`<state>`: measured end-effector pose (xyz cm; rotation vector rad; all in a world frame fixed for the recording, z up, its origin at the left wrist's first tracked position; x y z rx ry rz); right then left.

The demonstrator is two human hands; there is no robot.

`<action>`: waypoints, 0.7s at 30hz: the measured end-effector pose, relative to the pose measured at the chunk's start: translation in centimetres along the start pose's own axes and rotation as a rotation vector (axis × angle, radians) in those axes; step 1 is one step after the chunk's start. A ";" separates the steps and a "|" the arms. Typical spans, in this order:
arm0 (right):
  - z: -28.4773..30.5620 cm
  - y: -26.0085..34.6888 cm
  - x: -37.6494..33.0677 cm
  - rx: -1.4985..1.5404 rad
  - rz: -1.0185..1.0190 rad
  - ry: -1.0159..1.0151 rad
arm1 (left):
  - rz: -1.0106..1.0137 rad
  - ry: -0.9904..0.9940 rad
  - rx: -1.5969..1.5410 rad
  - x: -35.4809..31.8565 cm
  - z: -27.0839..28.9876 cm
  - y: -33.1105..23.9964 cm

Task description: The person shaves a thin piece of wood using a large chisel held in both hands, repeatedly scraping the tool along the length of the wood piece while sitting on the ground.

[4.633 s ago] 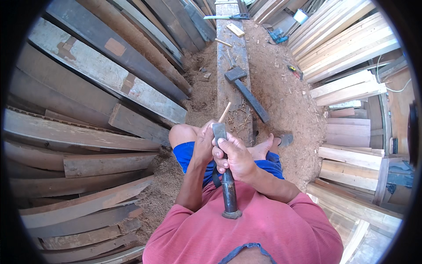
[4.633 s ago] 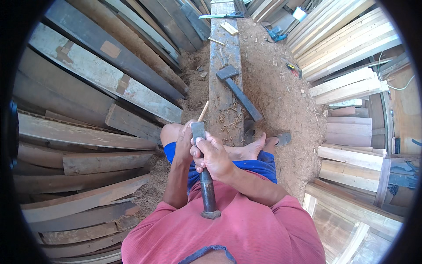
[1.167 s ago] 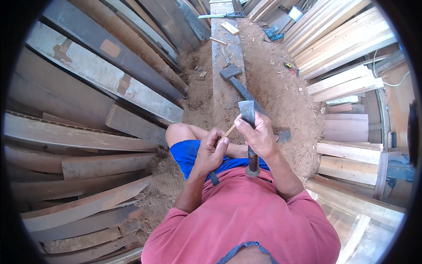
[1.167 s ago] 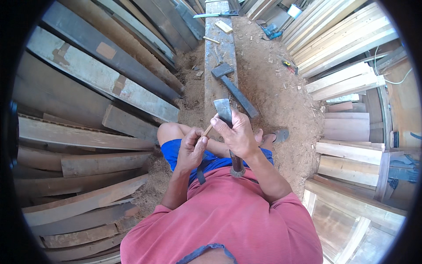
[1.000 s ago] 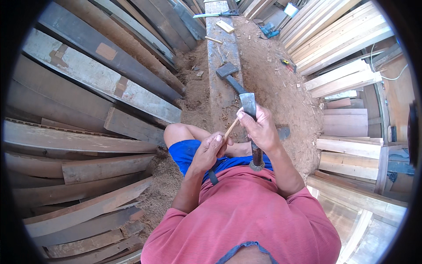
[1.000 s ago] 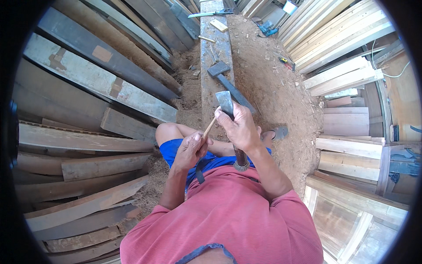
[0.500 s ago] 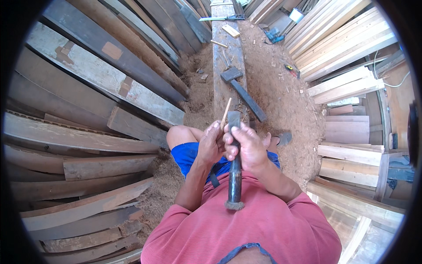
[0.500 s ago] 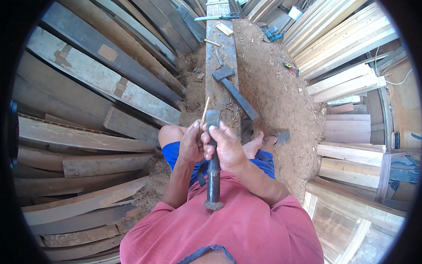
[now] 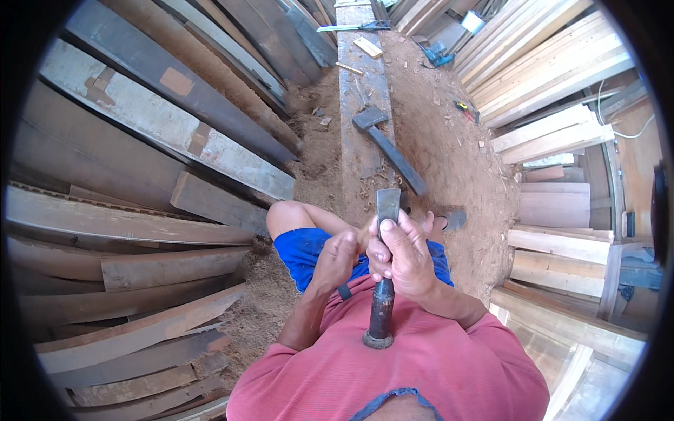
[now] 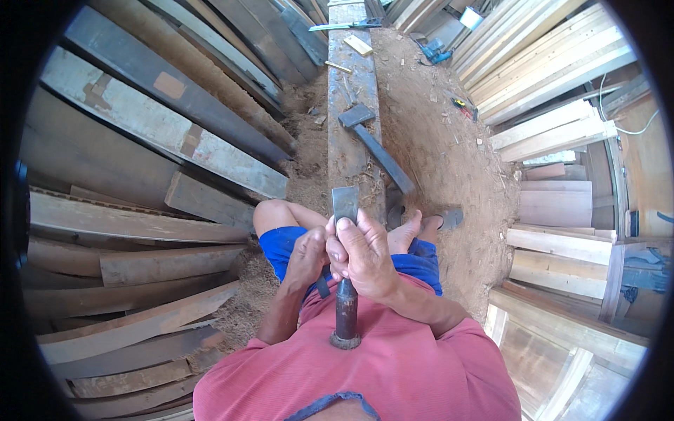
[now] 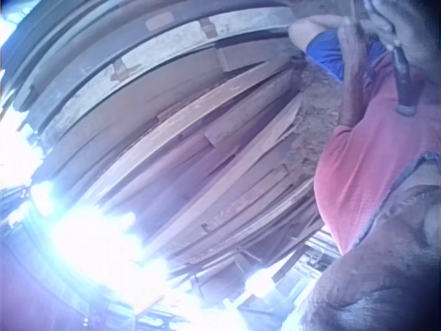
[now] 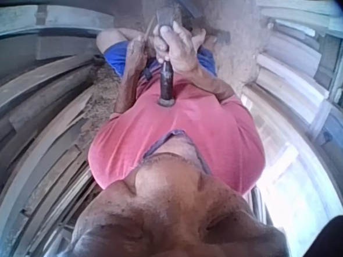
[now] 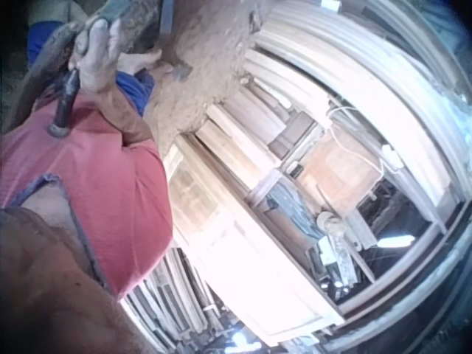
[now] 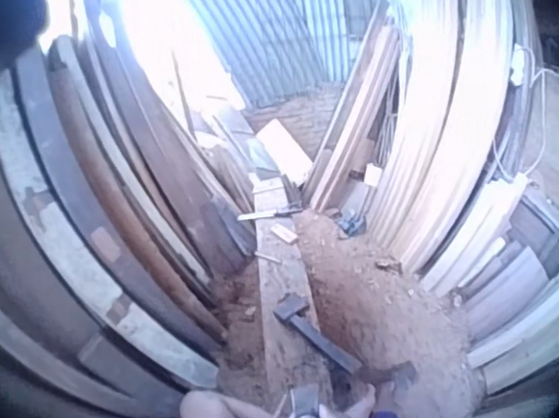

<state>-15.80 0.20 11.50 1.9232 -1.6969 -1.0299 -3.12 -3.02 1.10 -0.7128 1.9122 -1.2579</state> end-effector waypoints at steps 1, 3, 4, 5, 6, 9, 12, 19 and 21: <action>0.1 -0.1 0.2 -0.012 0.009 -0.015 | 0.007 0.001 -0.002 0.1 0.5 0.2; 0.6 -1.7 0.9 0.024 -0.066 -0.035 | -0.003 -0.022 -0.459 1.4 1.6 0.0; 0.8 -2.8 1.4 0.057 -0.135 -0.044 | -0.007 -0.027 -0.459 2.3 1.2 -0.7; 0.6 -3.6 1.7 0.073 -0.179 -0.009 | -0.062 -0.120 -0.410 3.3 0.9 -1.5; 0.3 -3.7 2.0 0.071 -0.176 -0.007 | -0.117 -0.206 -0.360 3.9 0.7 -2.8; -0.5 -3.9 2.4 0.057 -0.238 0.086 | -0.186 -0.167 -0.068 4.1 0.6 -5.0; -0.7 -3.6 1.5 -0.013 -0.202 0.083 | -0.277 -0.137 0.188 3.3 0.5 -6.1; -0.3 -3.0 0.8 -0.035 -0.165 0.047 | -0.287 -0.217 0.349 0.9 0.7 -4.9; -0.3 -3.2 0.7 -0.024 -0.164 0.045 | -0.332 -0.228 0.281 0.4 0.3 -4.7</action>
Point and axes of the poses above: each hand's wrist, its own x-axis towards the middle knuckle, its own z-axis out of the back of the hand, y = z × x, the point moved 5 cm from there along x, towards the middle knuckle, and after that the axes turned 2 degrees about -x, right-handed, at the moved point
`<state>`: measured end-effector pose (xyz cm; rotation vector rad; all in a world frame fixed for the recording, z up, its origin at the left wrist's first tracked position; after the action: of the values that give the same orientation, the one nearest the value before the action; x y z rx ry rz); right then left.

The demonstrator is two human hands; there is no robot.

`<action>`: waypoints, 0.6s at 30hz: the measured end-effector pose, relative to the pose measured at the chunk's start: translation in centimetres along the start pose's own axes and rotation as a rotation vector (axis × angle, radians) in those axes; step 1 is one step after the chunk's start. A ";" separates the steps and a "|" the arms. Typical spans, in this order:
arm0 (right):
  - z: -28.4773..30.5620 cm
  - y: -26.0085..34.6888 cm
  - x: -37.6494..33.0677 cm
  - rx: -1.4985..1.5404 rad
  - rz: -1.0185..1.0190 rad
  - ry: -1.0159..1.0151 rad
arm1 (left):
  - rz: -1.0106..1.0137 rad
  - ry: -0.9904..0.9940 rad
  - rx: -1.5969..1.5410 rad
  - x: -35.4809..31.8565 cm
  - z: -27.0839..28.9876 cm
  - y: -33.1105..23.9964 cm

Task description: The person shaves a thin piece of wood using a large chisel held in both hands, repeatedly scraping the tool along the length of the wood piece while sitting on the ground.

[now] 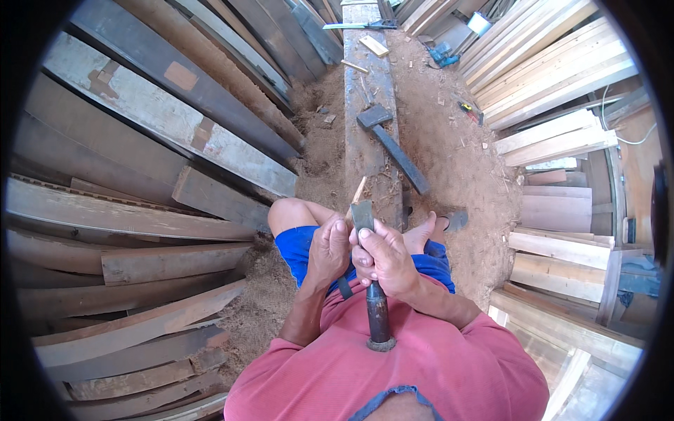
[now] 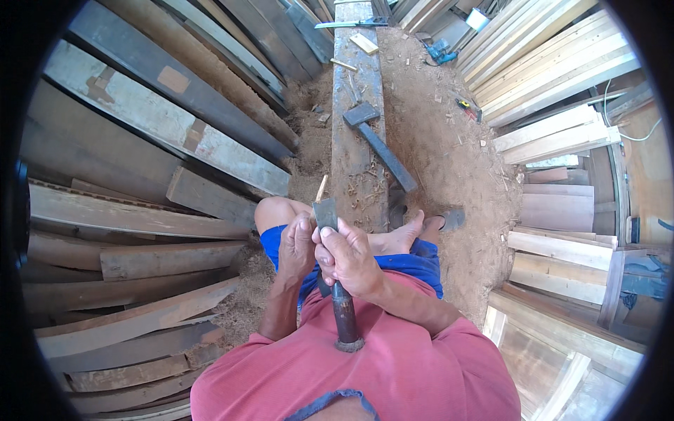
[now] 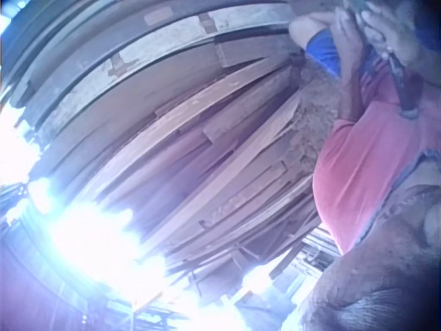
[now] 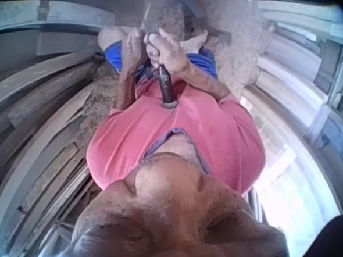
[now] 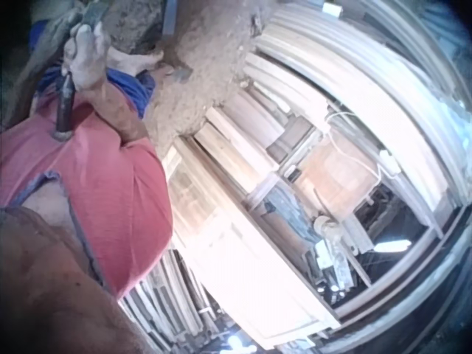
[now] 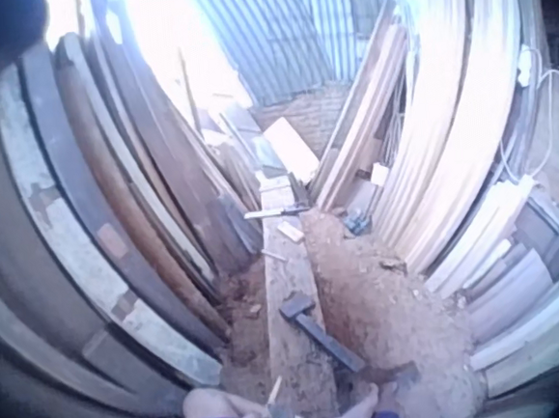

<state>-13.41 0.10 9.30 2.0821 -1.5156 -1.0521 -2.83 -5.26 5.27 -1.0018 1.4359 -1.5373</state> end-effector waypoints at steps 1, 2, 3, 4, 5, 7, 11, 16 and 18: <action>0.0 -0.1 0.0 0.009 0.004 -0.002 | -0.001 -0.002 0.001 0.0 0.1 0.1; 0.1 -0.2 0.0 0.009 0.004 -0.001 | -0.009 0.002 0.030 0.0 0.1 0.1; 0.4 -0.5 0.0 0.016 0.007 -0.024 | -0.016 0.011 0.055 0.0 0.0 0.1; 0.7 -0.6 -0.1 0.023 0.011 -0.049 | -0.015 0.013 0.052 -0.2 0.0 0.0; 1.0 -0.4 -0.3 0.022 0.011 -0.053 | -0.046 0.061 0.120 -0.7 -0.2 -0.4; 1.9 1.3 -1.2 0.123 0.136 -0.106 | -0.096 0.140 0.155 -2.6 -0.6 0.2; 2.1 5.4 -2.4 -0.042 0.359 -0.167 | 0.236 0.145 -0.054 -5.4 0.3 5.3; 2.6 2.6 0.9 0.196 0.051 -0.142 | 0.392 0.020 -0.337 -0.5 -0.3 4.2; 1.0 1.2 2.0 0.166 -0.023 -0.055 | 0.290 0.005 -0.623 2.3 -0.6 3.9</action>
<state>-14.59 -2.04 8.74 2.2024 -1.6615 -1.0305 -4.10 -7.35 1.46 -1.0703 2.0226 -0.8941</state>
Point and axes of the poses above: each hand's wrist, its own x-axis towards the middle knuckle, its own z-axis out of the back of the hand, y = z × x, the point moved 5 cm from there along x, towards the middle knuckle, and after that the axes turned 2 degrees about -x, right-handed, at the moved point
